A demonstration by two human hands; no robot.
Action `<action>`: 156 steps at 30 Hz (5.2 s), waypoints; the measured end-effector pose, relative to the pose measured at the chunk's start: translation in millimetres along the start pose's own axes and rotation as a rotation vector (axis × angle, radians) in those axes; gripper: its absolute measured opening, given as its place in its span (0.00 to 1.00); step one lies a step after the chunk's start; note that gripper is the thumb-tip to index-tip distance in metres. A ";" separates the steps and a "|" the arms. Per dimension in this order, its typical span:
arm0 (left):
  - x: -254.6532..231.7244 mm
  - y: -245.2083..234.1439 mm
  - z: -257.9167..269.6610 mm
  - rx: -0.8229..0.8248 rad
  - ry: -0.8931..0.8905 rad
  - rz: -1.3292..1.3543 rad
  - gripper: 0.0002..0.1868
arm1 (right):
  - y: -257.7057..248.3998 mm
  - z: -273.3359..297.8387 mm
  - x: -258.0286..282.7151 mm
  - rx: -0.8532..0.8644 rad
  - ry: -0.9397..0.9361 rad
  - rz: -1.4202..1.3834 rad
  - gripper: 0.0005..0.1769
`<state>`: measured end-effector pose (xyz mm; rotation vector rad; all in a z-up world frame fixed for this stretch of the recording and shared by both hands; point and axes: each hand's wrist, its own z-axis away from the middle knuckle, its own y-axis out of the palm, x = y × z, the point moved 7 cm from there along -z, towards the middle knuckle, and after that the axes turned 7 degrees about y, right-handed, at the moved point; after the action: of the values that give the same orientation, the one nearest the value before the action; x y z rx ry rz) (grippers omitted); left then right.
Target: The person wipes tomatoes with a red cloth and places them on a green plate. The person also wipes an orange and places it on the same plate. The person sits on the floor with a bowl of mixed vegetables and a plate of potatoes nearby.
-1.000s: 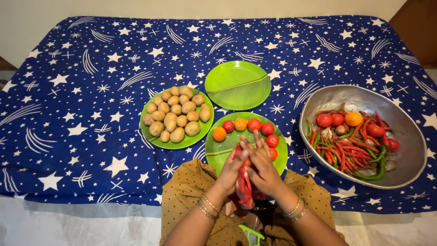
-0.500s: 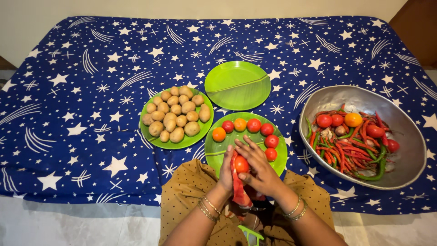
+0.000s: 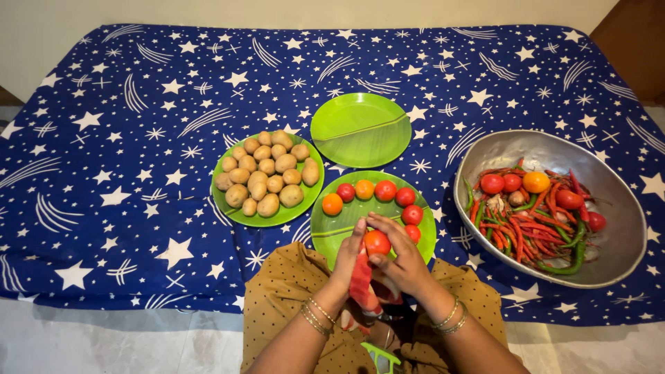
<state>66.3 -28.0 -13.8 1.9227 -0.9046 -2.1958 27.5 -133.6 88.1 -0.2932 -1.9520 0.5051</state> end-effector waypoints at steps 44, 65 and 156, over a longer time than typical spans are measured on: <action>-26.4 27.5 4.8 0.208 0.173 -0.147 0.42 | 2.4 6.0 18.3 -0.188 -0.100 0.263 0.42; -14.6 33.0 4.6 0.107 0.160 -0.251 0.28 | 4.4 18.3 0.9 -0.149 -0.164 -0.534 0.42; -4.8 94.8 80.8 0.574 -0.081 -0.189 0.15 | 86.1 -41.8 -46.3 0.055 -0.093 0.457 0.31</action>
<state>-37.1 -73.8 38.6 2.2354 -1.5684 -2.3082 83.0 -68.2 25.3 -0.6987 -1.9575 0.8793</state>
